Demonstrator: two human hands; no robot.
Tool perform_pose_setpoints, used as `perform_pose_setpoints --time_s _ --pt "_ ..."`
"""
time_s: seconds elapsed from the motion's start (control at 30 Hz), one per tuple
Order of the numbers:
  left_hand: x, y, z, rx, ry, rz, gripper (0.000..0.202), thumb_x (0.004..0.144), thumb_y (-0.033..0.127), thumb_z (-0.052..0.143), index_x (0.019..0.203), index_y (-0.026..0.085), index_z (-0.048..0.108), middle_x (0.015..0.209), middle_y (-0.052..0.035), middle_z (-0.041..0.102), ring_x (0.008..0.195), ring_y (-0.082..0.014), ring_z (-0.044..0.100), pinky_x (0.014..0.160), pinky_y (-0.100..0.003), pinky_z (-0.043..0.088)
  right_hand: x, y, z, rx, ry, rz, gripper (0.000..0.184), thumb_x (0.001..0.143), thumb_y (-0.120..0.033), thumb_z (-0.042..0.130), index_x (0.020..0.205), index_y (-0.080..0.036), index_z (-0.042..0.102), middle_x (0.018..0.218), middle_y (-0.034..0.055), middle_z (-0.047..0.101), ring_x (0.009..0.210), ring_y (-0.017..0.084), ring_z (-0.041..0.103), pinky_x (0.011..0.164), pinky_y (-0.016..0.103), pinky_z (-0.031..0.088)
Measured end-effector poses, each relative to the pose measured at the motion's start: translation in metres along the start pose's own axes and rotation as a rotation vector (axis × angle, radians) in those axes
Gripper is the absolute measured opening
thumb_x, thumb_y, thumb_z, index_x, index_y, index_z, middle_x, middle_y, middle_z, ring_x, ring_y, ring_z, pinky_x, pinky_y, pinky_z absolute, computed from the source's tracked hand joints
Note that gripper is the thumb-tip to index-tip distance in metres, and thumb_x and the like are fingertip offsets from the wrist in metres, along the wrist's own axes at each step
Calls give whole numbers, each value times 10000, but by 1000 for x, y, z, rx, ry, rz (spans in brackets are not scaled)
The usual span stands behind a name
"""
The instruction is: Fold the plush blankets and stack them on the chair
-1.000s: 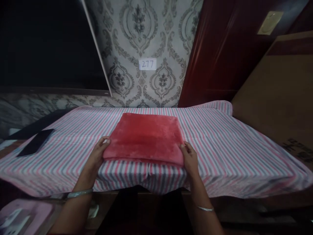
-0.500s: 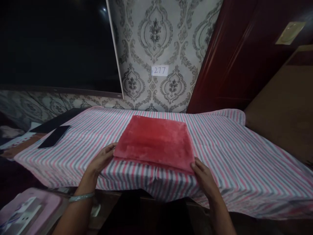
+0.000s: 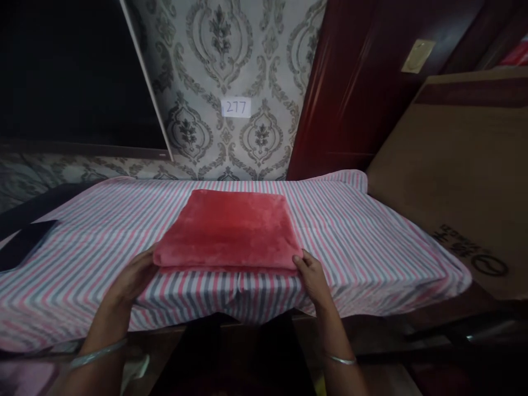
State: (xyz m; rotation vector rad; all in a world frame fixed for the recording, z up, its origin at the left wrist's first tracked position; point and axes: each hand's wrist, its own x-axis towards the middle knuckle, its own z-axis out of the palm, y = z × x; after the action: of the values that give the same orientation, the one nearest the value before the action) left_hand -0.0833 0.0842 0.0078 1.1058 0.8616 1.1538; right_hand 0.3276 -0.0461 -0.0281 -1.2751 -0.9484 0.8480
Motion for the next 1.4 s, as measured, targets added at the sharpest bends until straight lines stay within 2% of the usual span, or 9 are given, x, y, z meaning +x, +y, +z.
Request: perform_pose_setpoints --time_s 0.17,0.3,0.5,0.63,0.8,0.93,1.07,1.2,1.4 --pt "1 5 7 -31 52 1 262 547 217 747 808 195 765 1063 -76 747 1136 -315 617 935 -363 530 2 7 0 27 63 -4 485 727 -618 743 971 -200 733 918 51 751 894 260 672 850 389 523" --pt "-2 6 10 -49 101 -37 230 609 330 742 798 199 739 979 -71 755 1098 -314 644 923 -389 540 0 3 0 36 19 -13 427 757 -604 728 930 -213 730 857 22 728 815 221 648 771 330 512" --pt "-6 4 13 47 121 -88 510 526 413 908 943 184 724 854 -63 763 1015 -321 694 858 -383 561 -2 -1 5 37 93 -30 386 718 -573 767 781 -200 689 724 -16 652 679 169 564 661 278 458" --pt "-7 6 15 31 156 -104 507 465 371 927 888 183 719 813 -47 762 962 -319 711 800 -372 579 -2 -3 11 45 125 -42 380 711 -575 759 743 -209 662 695 -17 635 661 173 559 653 287 457" --pt "-5 12 17 -29 149 -135 400 489 284 886 843 193 722 849 -55 771 935 -302 722 808 -372 590 3 -15 14 60 57 -53 456 690 -587 758 984 -251 668 922 26 710 845 229 644 765 319 511" --pt "7 27 18 -37 122 -240 210 654 309 759 819 182 730 875 -80 775 893 -285 730 781 -370 599 24 -27 9 62 -40 23 465 716 -614 727 985 -236 687 970 49 731 921 250 660 808 334 519" --pt "33 44 19 119 115 -314 198 701 330 759 812 169 732 831 -84 774 728 -237 729 632 -298 577 57 -38 10 135 -141 108 407 735 -583 705 876 -201 687 887 56 746 800 224 671 742 326 527" --pt "63 55 25 144 91 -323 176 672 286 782 778 161 719 734 -83 756 571 -197 685 546 -274 541 94 -47 20 120 -91 206 325 731 -509 675 799 -191 672 771 58 741 699 218 676 692 340 542" --pt "105 63 47 165 11 -320 118 633 232 776 694 187 686 645 -76 724 557 -223 681 574 -322 558 144 -50 30 19 -23 184 180 727 -374 681 746 -197 653 677 45 718 677 223 678 659 344 560"
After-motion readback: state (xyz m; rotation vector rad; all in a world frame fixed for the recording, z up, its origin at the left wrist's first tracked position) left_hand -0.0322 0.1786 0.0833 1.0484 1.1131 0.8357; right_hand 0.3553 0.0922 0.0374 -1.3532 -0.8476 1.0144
